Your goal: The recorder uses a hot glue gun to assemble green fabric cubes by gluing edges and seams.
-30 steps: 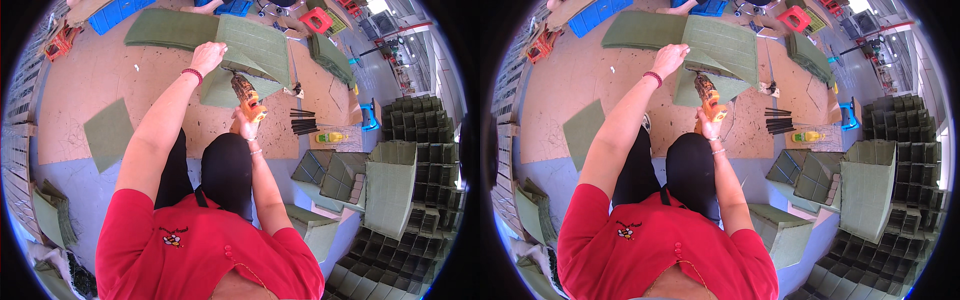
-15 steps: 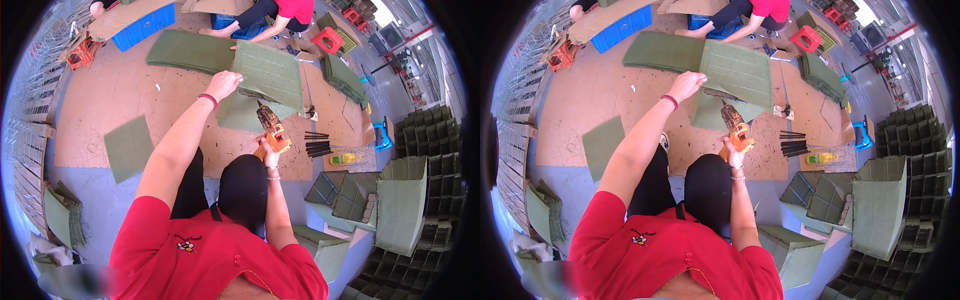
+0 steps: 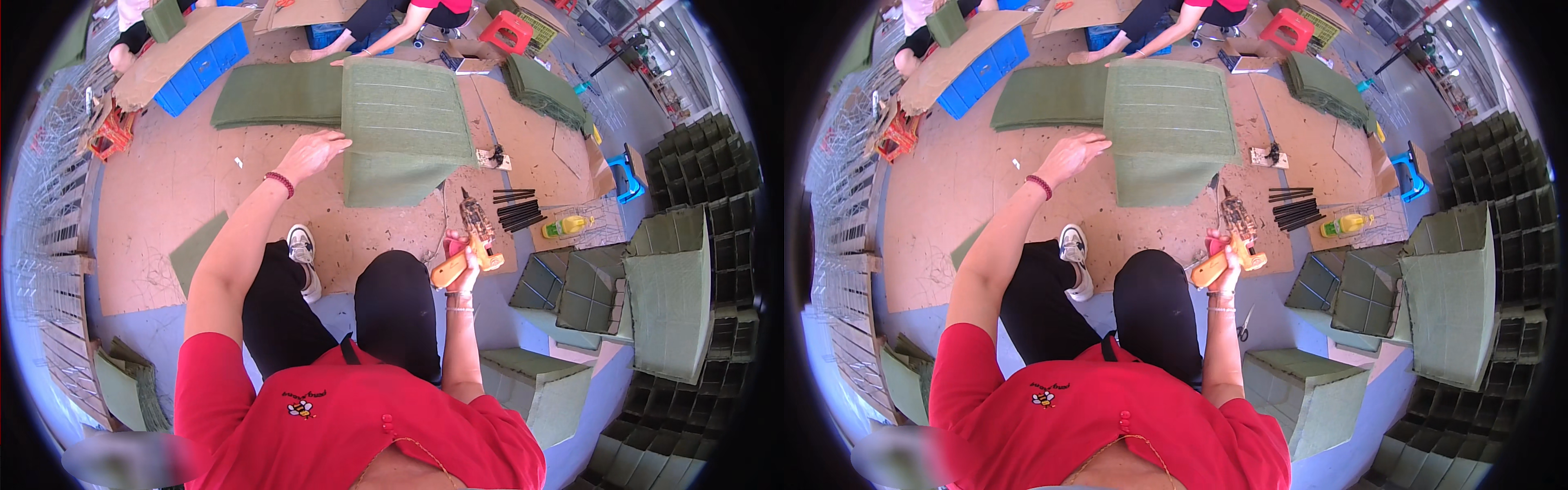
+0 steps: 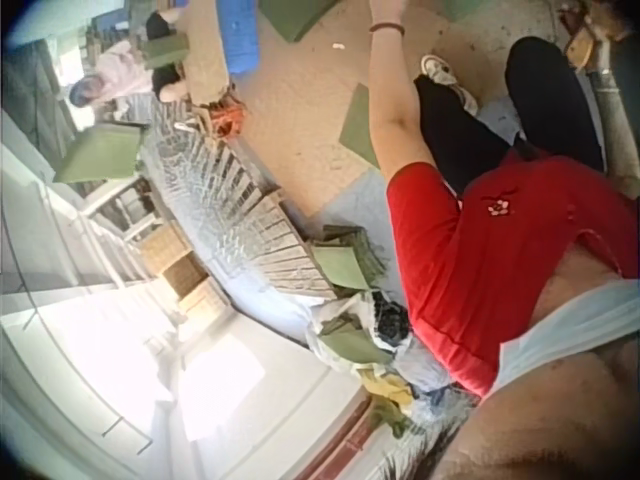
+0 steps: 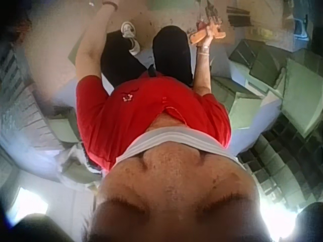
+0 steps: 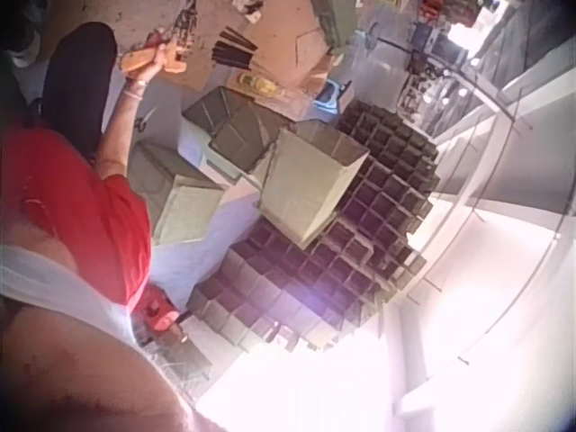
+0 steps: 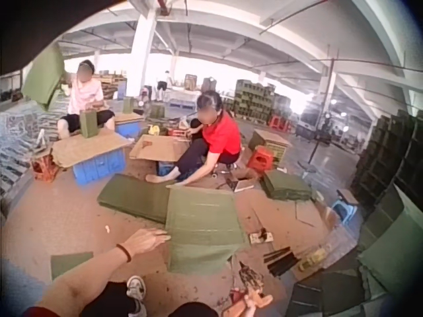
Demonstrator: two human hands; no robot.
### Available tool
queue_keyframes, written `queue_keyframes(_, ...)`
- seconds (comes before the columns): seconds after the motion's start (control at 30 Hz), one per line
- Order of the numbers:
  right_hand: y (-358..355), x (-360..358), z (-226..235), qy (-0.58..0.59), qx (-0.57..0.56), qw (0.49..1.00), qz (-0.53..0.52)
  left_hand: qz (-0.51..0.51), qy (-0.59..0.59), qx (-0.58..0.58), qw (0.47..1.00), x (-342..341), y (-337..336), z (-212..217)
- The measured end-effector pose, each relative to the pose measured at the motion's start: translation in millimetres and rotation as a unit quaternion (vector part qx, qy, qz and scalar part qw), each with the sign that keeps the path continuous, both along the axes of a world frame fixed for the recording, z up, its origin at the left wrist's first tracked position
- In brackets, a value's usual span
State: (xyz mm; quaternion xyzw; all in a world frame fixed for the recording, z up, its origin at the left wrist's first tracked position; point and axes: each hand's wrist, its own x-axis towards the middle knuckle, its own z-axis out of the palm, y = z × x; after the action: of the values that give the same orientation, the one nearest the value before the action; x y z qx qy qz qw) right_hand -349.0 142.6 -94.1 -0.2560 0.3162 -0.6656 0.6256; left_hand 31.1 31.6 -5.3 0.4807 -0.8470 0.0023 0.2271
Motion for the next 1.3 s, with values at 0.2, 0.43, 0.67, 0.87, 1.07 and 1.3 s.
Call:
queue_keyframes(0.2, -63, 2, -15, -0.085, -0.001, 0.996, -0.037, 0.060, -0.004, 0.003, 0.998, 27, -6, 0)
queue_keyframes(0.43, -138, 15, -52, -0.153, 0.015, 0.985, -0.072, 0.221, 0.307, 0.115, 0.919, 61, -91, -33)
queue_keyframes(0.67, -163, 18, -86, -0.215, 0.024, 0.973, -0.086, 0.208, 0.547, 0.213, 0.782, 22, -209, -36)
queue_keyframes(0.87, -167, 19, -90, -0.199, 0.065, 0.967, -0.146, 0.147, 0.614, 0.238, 0.738, 6, -244, -53)
queue_keyframes(1.07, -201, 28, -88, -0.174, 0.101, 0.973, -0.116, 0.215, 0.634, 0.169, 0.724, 44, -174, -58)
queue_keyframes(1.3, -174, -1, -77, -0.143, 0.108, 0.980, -0.085, 0.290, 0.695, 0.194, 0.629, 33, -108, -74)
